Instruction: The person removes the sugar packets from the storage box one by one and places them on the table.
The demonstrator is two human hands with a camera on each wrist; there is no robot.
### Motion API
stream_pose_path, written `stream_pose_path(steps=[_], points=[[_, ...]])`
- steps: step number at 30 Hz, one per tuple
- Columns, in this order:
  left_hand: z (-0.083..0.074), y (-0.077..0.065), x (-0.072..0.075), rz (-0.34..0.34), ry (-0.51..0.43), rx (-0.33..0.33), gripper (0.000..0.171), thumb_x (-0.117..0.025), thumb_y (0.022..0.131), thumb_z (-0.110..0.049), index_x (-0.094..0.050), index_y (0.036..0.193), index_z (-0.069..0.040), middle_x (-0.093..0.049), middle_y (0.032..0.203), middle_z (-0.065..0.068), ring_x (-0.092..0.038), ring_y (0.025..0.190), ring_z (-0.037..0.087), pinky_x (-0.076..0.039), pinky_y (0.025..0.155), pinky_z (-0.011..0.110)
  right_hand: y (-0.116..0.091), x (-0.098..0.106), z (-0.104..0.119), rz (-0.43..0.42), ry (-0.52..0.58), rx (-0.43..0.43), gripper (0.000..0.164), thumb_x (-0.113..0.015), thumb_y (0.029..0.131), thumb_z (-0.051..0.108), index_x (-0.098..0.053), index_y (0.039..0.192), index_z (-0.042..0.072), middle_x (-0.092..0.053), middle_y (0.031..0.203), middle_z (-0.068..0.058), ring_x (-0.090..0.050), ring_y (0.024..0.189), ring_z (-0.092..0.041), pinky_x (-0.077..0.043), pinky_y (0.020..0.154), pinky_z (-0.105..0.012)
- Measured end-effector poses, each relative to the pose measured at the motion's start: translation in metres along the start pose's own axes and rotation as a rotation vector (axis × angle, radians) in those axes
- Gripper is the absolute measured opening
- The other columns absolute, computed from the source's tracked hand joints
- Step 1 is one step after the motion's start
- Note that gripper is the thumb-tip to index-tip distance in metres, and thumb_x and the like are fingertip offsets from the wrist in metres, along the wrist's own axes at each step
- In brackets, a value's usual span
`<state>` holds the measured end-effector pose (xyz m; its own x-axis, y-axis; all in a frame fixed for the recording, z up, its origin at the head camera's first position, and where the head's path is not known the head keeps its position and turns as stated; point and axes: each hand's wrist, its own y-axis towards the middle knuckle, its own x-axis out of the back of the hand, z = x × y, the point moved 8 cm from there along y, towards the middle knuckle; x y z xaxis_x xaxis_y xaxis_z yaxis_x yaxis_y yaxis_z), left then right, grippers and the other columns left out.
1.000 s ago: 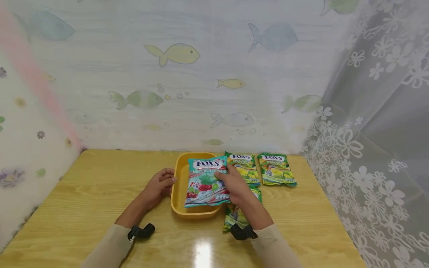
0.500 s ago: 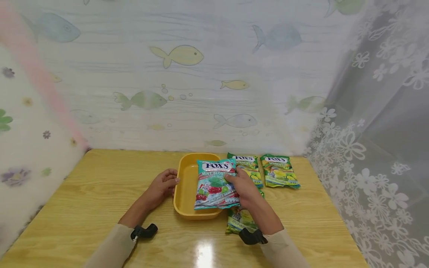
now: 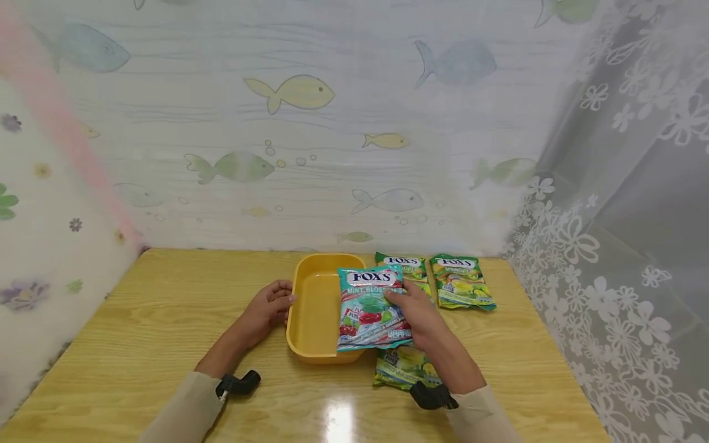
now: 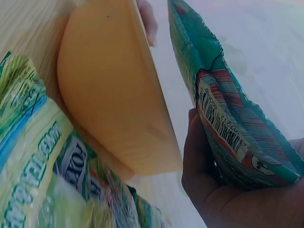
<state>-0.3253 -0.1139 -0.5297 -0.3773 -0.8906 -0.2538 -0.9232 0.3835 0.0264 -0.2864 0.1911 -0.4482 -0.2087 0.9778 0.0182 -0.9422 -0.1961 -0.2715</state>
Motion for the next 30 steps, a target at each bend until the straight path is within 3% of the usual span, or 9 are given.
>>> stream_pose_path(steps=[3, 8, 12, 17, 25, 30], points=[[0.000, 0.002, -0.002, 0.002, -0.002, -0.006, 0.031, -0.061, 0.108, -0.011, -0.043, 0.131, 0.002, -0.060, 0.107, 0.009, -0.061, 0.075, 0.015, -0.055, 0.065, 0.028, -0.003, 0.005, 0.002, 0.010, 0.001, 0.010, 0.065, -0.053, 0.113, 0.026, -0.024, 0.165, -0.001, -0.072, 0.111, 0.000, -0.074, 0.093, -0.013, -0.060, 0.082, -0.030], [0.000, 0.000, -0.003, -0.005, 0.004, 0.005, 0.034, -0.060, 0.108, -0.009, -0.042, 0.133, 0.006, -0.059, 0.108, 0.012, -0.061, 0.074, 0.015, -0.056, 0.065, 0.027, -0.009, 0.010, -0.004, 0.021, 0.017, -0.018, 0.074, -0.054, 0.113, 0.032, -0.015, 0.168, 0.001, -0.072, 0.111, -0.001, -0.075, 0.093, -0.014, -0.061, 0.082, -0.032], [-0.001, -0.001, -0.003, 0.005, 0.003, 0.000, 0.039, -0.061, 0.108, -0.011, -0.040, 0.134, 0.008, -0.059, 0.110, 0.013, -0.061, 0.075, 0.015, -0.056, 0.066, 0.027, -0.011, 0.014, -0.007, 0.034, 0.038, -0.025, 0.076, -0.055, 0.112, 0.037, -0.016, 0.168, 0.004, -0.073, 0.113, -0.002, -0.076, 0.095, -0.017, -0.063, 0.083, -0.036], [-0.004, -0.002, -0.003, 0.020, 0.005, -0.013, 0.038, -0.062, 0.108, -0.013, -0.041, 0.134, 0.005, -0.059, 0.110, 0.011, -0.062, 0.076, 0.015, -0.056, 0.066, 0.027, -0.012, 0.023, -0.009, 0.039, 0.027, -0.020, 0.071, -0.054, 0.113, 0.039, -0.024, 0.164, 0.001, -0.074, 0.108, -0.002, -0.077, 0.093, -0.018, -0.063, 0.081, -0.036], [-0.004, 0.002, -0.003, 0.019, 0.001, -0.015, 0.034, -0.060, 0.109, -0.012, -0.042, 0.133, 0.004, -0.060, 0.108, 0.010, -0.061, 0.076, 0.015, -0.055, 0.066, 0.027, -0.016, 0.036, -0.009, 0.110, 0.022, -0.015, 0.072, -0.050, 0.114, 0.038, -0.019, 0.164, -0.004, -0.075, 0.106, 0.001, -0.077, 0.092, -0.017, -0.063, 0.083, -0.037], [-0.001, 0.003, 0.001, 0.013, 0.007, -0.013, 0.032, -0.061, 0.108, -0.012, -0.044, 0.131, 0.002, -0.061, 0.106, 0.009, -0.061, 0.074, 0.015, -0.056, 0.065, 0.028, -0.015, 0.042, -0.017, 0.108, 0.029, -0.040, 0.071, -0.051, 0.114, 0.038, -0.021, 0.164, -0.003, -0.075, 0.107, 0.002, -0.076, 0.094, -0.015, -0.063, 0.085, -0.037]])
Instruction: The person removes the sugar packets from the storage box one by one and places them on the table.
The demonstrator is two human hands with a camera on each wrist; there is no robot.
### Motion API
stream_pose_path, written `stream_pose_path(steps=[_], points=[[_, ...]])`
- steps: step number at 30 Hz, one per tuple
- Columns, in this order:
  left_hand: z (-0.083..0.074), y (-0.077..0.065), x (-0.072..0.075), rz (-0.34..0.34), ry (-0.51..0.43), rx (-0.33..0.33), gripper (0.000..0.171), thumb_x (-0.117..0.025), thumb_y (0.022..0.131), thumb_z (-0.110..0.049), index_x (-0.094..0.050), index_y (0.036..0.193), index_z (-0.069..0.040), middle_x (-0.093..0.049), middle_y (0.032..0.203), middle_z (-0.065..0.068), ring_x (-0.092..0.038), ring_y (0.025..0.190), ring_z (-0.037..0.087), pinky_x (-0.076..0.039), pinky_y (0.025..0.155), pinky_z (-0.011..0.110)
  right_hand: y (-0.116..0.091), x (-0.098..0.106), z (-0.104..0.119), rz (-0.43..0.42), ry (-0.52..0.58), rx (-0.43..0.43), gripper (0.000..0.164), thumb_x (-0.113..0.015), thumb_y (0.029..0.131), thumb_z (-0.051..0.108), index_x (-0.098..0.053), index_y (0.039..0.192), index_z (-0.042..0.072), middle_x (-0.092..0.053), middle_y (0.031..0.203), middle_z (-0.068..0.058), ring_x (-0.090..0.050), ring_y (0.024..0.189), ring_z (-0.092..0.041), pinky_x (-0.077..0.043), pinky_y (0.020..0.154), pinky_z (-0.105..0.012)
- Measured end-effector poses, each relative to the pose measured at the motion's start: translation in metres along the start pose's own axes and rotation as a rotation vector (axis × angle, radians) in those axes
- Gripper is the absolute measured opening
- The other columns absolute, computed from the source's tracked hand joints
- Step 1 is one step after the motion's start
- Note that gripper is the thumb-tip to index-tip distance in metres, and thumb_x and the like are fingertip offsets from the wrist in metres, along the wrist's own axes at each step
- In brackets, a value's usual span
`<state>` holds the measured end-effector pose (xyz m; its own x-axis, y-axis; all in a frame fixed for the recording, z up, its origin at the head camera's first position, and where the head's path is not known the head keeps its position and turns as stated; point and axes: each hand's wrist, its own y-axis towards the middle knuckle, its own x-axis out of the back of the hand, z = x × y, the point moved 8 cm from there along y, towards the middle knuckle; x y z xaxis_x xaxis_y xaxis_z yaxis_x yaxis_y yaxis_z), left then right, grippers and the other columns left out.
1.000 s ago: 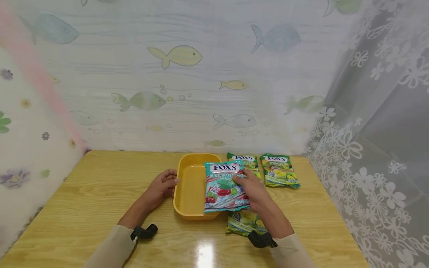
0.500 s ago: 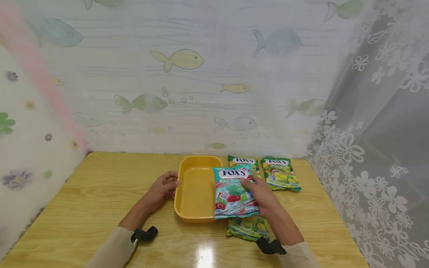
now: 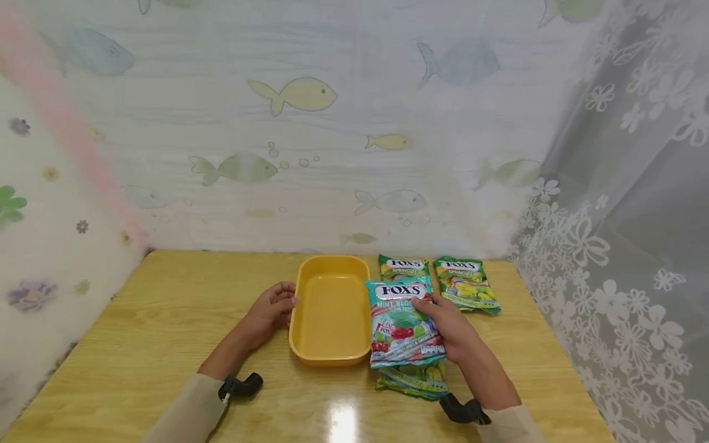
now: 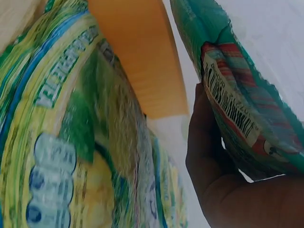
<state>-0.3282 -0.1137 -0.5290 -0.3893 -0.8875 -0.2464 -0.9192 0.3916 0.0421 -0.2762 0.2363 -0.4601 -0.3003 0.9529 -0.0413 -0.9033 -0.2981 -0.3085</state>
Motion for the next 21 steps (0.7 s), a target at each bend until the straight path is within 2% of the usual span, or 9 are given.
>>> stream_pose_path(steps=[9, 17, 21], points=[[0.001, -0.001, 0.000, -0.002, -0.009, 0.009, 0.031, -0.062, 0.108, -0.013, -0.044, 0.131, 0.000, -0.060, 0.106, 0.007, -0.060, 0.074, 0.014, -0.055, 0.066, 0.027, -0.004, 0.012, -0.007, 0.045, 0.029, 0.004, 0.058, -0.050, 0.114, 0.032, -0.030, 0.157, 0.000, -0.074, 0.114, 0.002, -0.076, 0.101, -0.018, -0.062, 0.088, -0.039], [-0.001, -0.003, -0.001, -0.002, -0.019, 0.013, 0.030, -0.061, 0.109, -0.012, -0.044, 0.130, -0.001, -0.061, 0.105, 0.006, -0.060, 0.074, 0.014, -0.055, 0.065, 0.027, -0.011, 0.022, -0.009, 0.135, 0.099, 0.000, 0.059, -0.045, 0.116, 0.026, -0.016, 0.161, -0.001, -0.070, 0.124, 0.001, -0.073, 0.111, -0.020, -0.061, 0.095, -0.041], [-0.002, -0.003, -0.001, 0.007, -0.025, 0.013, 0.029, -0.060, 0.109, -0.011, -0.044, 0.130, -0.001, -0.061, 0.105, 0.006, -0.060, 0.074, 0.014, -0.055, 0.065, 0.027, -0.015, 0.029, -0.011, 0.175, 0.123, -0.004, 0.049, -0.042, 0.117, 0.025, -0.025, 0.156, 0.001, -0.070, 0.126, -0.001, -0.073, 0.113, -0.021, -0.060, 0.095, -0.042]])
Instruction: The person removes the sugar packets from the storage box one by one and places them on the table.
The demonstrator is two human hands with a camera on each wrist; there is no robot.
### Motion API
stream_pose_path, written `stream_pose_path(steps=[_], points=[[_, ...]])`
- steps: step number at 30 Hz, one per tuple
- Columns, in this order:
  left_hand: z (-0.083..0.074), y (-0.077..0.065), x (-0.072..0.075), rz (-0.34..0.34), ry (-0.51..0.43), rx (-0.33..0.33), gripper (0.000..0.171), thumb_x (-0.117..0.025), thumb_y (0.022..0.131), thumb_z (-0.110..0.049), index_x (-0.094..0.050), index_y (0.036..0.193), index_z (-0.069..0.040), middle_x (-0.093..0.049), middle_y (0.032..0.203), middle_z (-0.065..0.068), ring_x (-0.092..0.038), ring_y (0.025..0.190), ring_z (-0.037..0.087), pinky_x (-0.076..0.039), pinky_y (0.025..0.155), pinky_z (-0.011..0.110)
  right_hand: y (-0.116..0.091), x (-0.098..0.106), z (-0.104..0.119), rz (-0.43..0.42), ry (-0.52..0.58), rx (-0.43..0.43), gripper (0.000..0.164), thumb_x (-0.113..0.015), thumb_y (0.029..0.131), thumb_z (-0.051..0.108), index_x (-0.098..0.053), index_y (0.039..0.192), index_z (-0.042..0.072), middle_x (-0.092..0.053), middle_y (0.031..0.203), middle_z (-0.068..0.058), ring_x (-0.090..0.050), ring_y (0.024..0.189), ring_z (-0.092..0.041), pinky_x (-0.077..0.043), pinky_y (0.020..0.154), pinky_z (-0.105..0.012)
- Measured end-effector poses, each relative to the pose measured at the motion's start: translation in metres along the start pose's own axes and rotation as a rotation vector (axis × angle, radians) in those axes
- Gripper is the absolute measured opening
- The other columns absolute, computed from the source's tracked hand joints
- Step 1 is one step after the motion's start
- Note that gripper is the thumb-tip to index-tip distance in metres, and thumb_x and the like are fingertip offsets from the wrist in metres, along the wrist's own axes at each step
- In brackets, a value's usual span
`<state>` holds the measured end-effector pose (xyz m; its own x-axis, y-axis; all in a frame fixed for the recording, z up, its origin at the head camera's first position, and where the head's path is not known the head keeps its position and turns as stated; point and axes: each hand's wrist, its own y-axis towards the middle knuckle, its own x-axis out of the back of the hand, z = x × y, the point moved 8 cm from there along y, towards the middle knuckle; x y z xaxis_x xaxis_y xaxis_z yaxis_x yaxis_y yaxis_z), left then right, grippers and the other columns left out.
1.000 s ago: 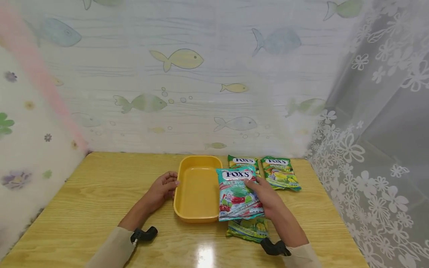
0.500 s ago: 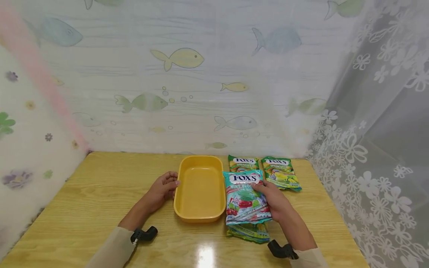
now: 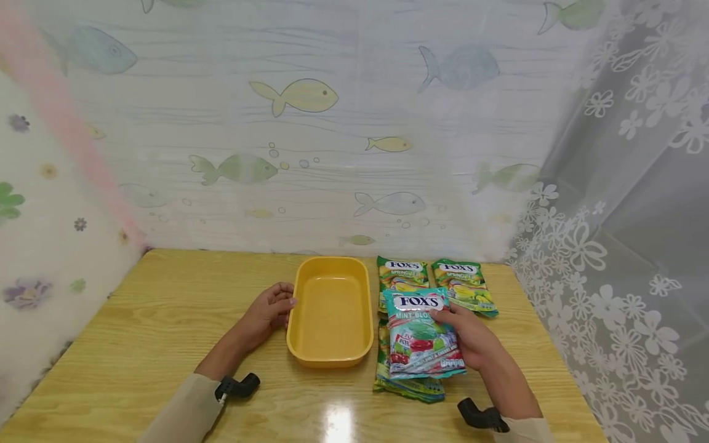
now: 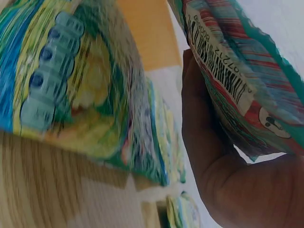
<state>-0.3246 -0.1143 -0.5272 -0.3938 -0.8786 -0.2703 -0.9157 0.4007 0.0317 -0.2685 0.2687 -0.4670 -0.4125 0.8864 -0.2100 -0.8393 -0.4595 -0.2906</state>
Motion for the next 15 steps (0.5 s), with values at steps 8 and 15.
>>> stream_pose_path(steps=[8, 15], points=[[-0.001, 0.001, 0.000, -0.005, 0.002, -0.006, 0.028, -0.059, 0.109, -0.011, -0.043, 0.130, -0.001, -0.059, 0.101, 0.006, -0.057, 0.073, 0.015, -0.055, 0.064, 0.027, -0.009, 0.021, -0.001, 0.032, 0.024, -0.005, 0.026, -0.037, 0.118, 0.024, -0.044, 0.141, 0.014, -0.073, 0.124, -0.002, -0.074, 0.112, -0.023, -0.061, 0.095, -0.043], [0.000, 0.000, -0.002, -0.001, -0.003, -0.001, 0.034, -0.060, 0.109, -0.011, -0.041, 0.132, 0.003, -0.059, 0.104, 0.008, -0.058, 0.074, 0.014, -0.055, 0.065, 0.027, -0.016, 0.036, -0.001, 0.010, 0.018, -0.011, 0.027, -0.037, 0.118, 0.022, -0.035, 0.140, 0.007, -0.072, 0.122, -0.002, -0.074, 0.111, -0.021, -0.061, 0.094, -0.043]])
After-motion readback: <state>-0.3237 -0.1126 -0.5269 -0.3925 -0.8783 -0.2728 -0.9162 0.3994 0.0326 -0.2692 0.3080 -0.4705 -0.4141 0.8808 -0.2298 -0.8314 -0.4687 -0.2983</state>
